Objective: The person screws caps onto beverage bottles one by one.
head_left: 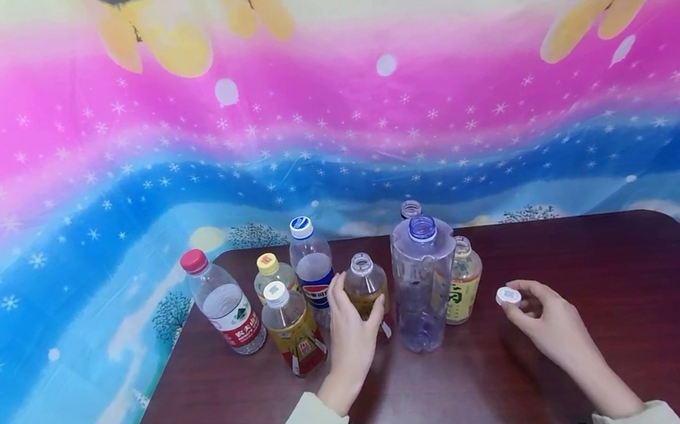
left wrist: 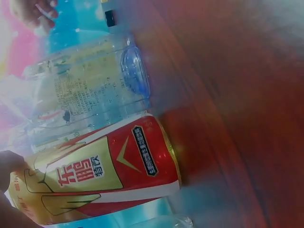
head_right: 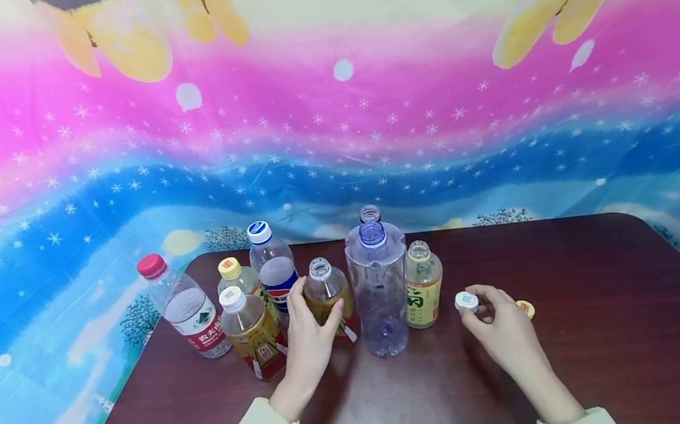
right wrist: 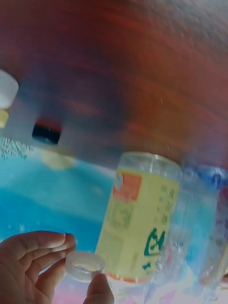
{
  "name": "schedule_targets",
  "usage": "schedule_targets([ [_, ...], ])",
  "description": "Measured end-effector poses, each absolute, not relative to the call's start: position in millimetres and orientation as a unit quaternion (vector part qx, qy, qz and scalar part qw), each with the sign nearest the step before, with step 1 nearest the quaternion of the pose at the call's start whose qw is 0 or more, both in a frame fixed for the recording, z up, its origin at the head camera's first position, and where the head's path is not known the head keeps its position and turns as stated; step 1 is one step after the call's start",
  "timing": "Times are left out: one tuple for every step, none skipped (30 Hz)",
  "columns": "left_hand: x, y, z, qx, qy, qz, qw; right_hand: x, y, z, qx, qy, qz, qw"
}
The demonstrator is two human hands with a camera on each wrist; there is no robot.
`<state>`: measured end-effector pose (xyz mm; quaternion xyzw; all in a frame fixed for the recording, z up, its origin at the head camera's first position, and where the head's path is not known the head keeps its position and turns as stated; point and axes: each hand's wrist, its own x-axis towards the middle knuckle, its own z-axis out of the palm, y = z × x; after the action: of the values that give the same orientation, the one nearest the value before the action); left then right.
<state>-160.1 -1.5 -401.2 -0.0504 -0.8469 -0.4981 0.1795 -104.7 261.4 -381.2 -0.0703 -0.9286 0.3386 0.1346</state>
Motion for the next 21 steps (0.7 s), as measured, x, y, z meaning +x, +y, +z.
schedule_targets([
  [-158,-3,-401,-0.05,-0.846,-0.499,0.18,-103,259,-379,-0.07,-0.926,0.34,0.15],
  [-155,-5,-401,-0.048,-0.846,-0.5,0.18,-102,257,-376,-0.07,-0.923,0.342,0.163],
  [-152,-7,-400,-0.046,-0.845,-0.502,0.179,-101,254,-374,-0.068,-0.919,0.345,0.177],
  [-149,-9,-400,-0.042,-0.845,-0.504,0.175,-99,252,-371,-0.065,-0.916,0.346,0.193],
  [-145,-11,-399,-0.038,-0.844,-0.507,0.171,-98,249,-369,-0.062,-0.912,0.349,0.206],
  [-142,-13,-398,-0.036,-0.844,-0.509,0.167,-96,247,-366,-0.058,-0.909,0.353,0.216],
  [-139,-15,-397,-0.035,-0.843,-0.511,0.164,-95,244,-364,-0.054,-0.906,0.355,0.225],
  [-135,-17,-397,-0.037,-0.843,-0.512,0.162,-94,242,-361,-0.05,-0.903,0.357,0.233],
  [-131,-18,-396,-0.04,-0.844,-0.511,0.161,-92,239,-358,-0.047,-0.901,0.356,0.241],
  [-128,-19,-396,-0.044,-0.844,-0.509,0.16,-90,236,-355,-0.043,-0.898,0.359,0.25],
  [-124,-19,-396,-0.051,-0.844,-0.509,0.162,-89,233,-352,-0.039,-0.895,0.362,0.257],
  [-121,-19,-395,-0.058,-0.845,-0.506,0.166,-87,229,-350,-0.034,-0.893,0.364,0.263],
  [-118,-19,-395,-0.067,-0.845,-0.503,0.168,-86,226,-347,-0.028,-0.89,0.366,0.269],
  [-115,-18,-395,-0.075,-0.845,-0.5,0.172,-84,223,-345,-0.021,-0.888,0.368,0.277],
  [-112,-17,-395,-0.084,-0.845,-0.498,0.176,-83,219,-343,-0.014,-0.885,0.369,0.284],
  [-109,-15,-395,-0.093,-0.844,-0.496,0.18,-82,216,-341,-0.005,-0.881,0.373,0.289],
  [-107,-13,-395,-0.103,-0.843,-0.495,0.183,-81,213,-340,0.004,-0.88,0.374,0.292],
  [-104,-11,-396,-0.111,-0.842,-0.495,0.183,-80,211,-338,0.011,-0.88,0.374,0.293],
  [-102,-9,-396,-0.119,-0.841,-0.496,0.182,-79,208,-337,0.018,-0.879,0.376,0.291],
  [-99,-7,-396,-0.127,-0.84,-0.496,0.181,-78,206,-337,0.022,-0.88,0.376,0.289],
  [-97,-4,-396,-0.134,-0.84,-0.495,0.178,-78,204,-336,0.028,-0.88,0.377,0.286],
])
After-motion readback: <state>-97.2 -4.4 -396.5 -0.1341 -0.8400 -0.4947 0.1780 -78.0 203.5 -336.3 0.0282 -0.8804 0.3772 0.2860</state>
